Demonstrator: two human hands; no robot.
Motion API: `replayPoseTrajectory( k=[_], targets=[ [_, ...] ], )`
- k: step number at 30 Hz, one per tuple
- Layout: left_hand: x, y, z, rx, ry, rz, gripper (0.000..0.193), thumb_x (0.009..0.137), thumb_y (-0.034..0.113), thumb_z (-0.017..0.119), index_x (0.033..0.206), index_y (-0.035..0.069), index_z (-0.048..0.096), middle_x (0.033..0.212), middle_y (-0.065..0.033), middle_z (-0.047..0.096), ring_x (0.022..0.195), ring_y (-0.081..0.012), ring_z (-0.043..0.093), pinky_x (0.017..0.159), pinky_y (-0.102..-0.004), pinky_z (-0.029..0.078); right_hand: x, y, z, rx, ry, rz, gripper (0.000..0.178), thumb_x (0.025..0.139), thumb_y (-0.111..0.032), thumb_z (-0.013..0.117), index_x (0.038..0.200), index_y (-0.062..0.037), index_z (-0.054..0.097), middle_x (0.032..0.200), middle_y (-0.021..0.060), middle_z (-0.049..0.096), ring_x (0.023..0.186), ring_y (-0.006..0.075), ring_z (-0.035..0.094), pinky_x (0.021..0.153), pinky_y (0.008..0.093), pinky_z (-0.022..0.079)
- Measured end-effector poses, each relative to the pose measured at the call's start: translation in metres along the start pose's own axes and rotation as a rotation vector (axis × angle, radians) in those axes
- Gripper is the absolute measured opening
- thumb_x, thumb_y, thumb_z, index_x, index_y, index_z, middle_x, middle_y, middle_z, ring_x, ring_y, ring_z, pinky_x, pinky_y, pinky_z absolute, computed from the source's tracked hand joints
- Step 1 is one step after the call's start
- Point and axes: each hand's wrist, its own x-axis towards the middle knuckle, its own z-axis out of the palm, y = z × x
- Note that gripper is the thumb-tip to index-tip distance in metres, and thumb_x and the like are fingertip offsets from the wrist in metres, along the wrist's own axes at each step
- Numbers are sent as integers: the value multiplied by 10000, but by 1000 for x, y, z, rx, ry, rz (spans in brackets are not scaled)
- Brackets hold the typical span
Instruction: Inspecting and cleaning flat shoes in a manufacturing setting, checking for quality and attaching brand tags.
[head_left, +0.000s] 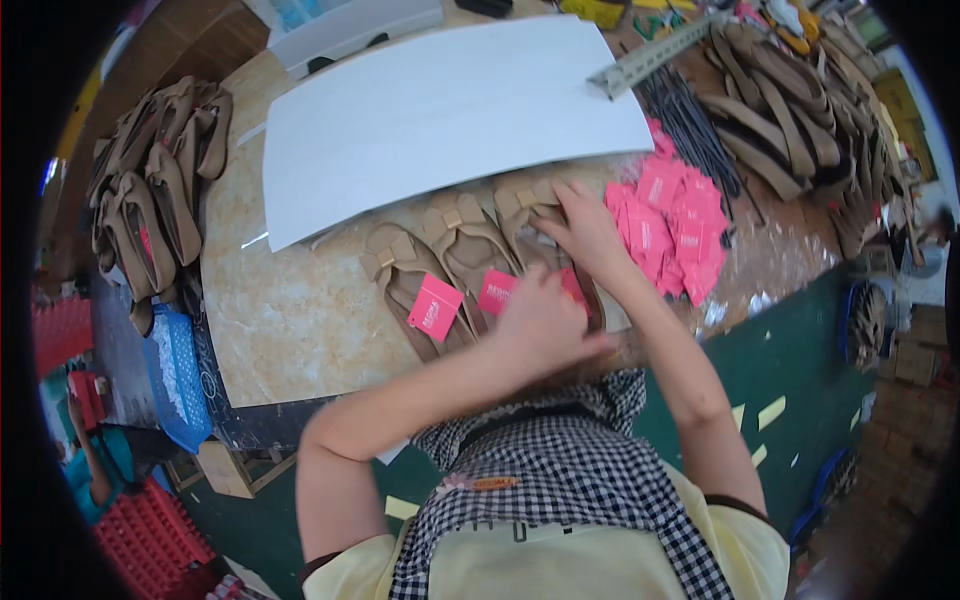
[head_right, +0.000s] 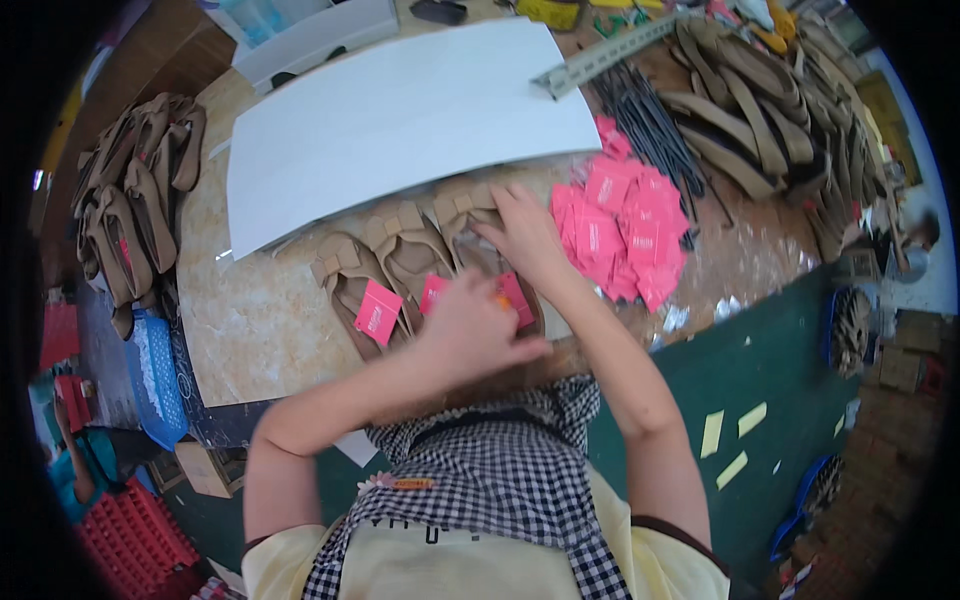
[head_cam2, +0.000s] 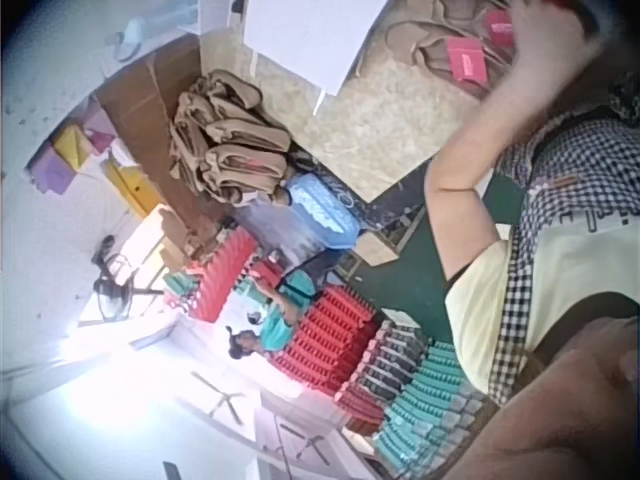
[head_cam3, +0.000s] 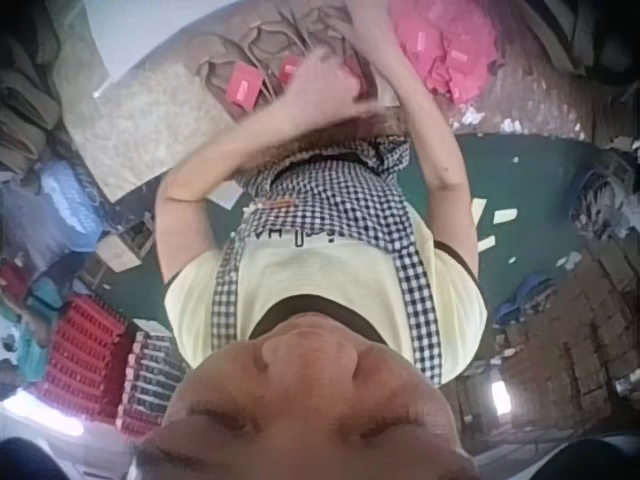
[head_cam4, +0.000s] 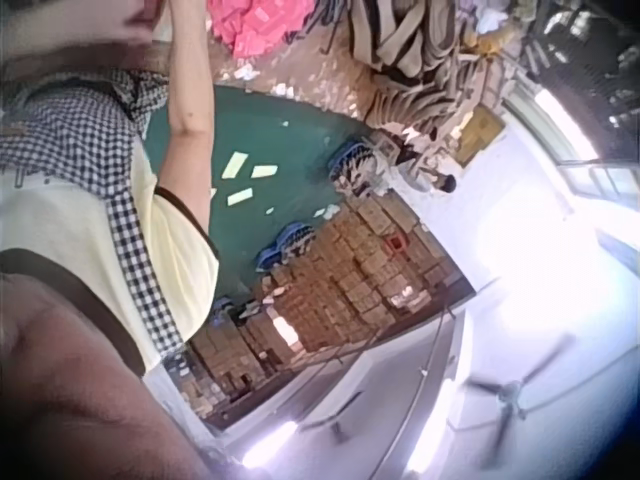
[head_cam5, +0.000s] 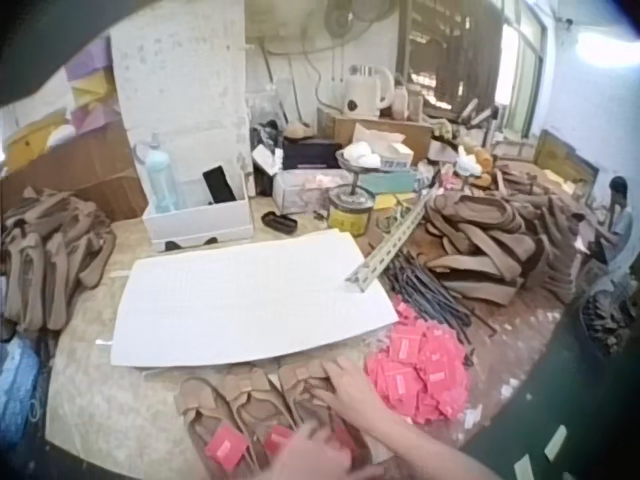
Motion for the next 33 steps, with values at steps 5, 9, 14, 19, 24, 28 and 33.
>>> replayPoseTrajectory(
  k=[5,9,14,19,24,28,33],
  targets=[
    [14,-210,-24,207,1020,-716,672,870,517,582,1447,215,418,1457,-188,414,1394,-367,324,1050,-746,156,-56,-37,-44,291,-25,58,663,798,-119,739,1392,-25,461,1157,154,581,1073,302,565,898,355,467],
    [26,-201,-17,48,1133,-668,547,876,429,596,1344,151,540,1319,-190,523,1306,-340,423,1037,-646,314,-82,-40,-42,374,36,124,633,820,-105,725,1397,-58,468,1165,133,583,1104,254,559,922,346,470],
    [-13,-71,-13,-25,1172,44,196,778,169,697,970,135,672,899,-179,605,852,-317,593,751,-400,503,-78,-72,-58,1581,148,437,481,896,-162,656,1349,-63,528,1322,148,542,1202,229,553,997,348,470],
    [-65,-12,15,-781,1250,297,304,740,274,723,986,97,699,1153,-159,643,1042,-324,637,998,-427,430,-88,-95,-56,1910,-193,846,507,920,-212,635,1379,-62,481,1343,143,542,1176,234,585,969,361,499],
    [-76,-34,55,-578,1364,-48,237,834,173,679,1053,83,676,1193,-198,611,1088,-254,612,928,-342,479,-60,-78,-43,1466,-383,419,752,815,-67,715,1468,-32,344,1471,158,405,1347,277,419,1111,387,351],
    [-64,-41,31,-1204,1360,-104,374,948,183,547,1288,28,540,1180,-195,617,1074,-222,622,889,-345,504,-63,-139,-38,330,-72,-442,848,723,-15,746,1466,-7,337,1415,186,468,1327,243,447,1080,375,375],
    [-47,-48,64,-927,931,-201,611,995,448,409,1335,-54,487,1217,-223,595,1175,-302,562,1085,-447,350,-10,-77,-26,742,-111,172,672,756,-73,719,1387,-90,489,1169,174,645,1015,222,654,867,348,509]
  ],
)
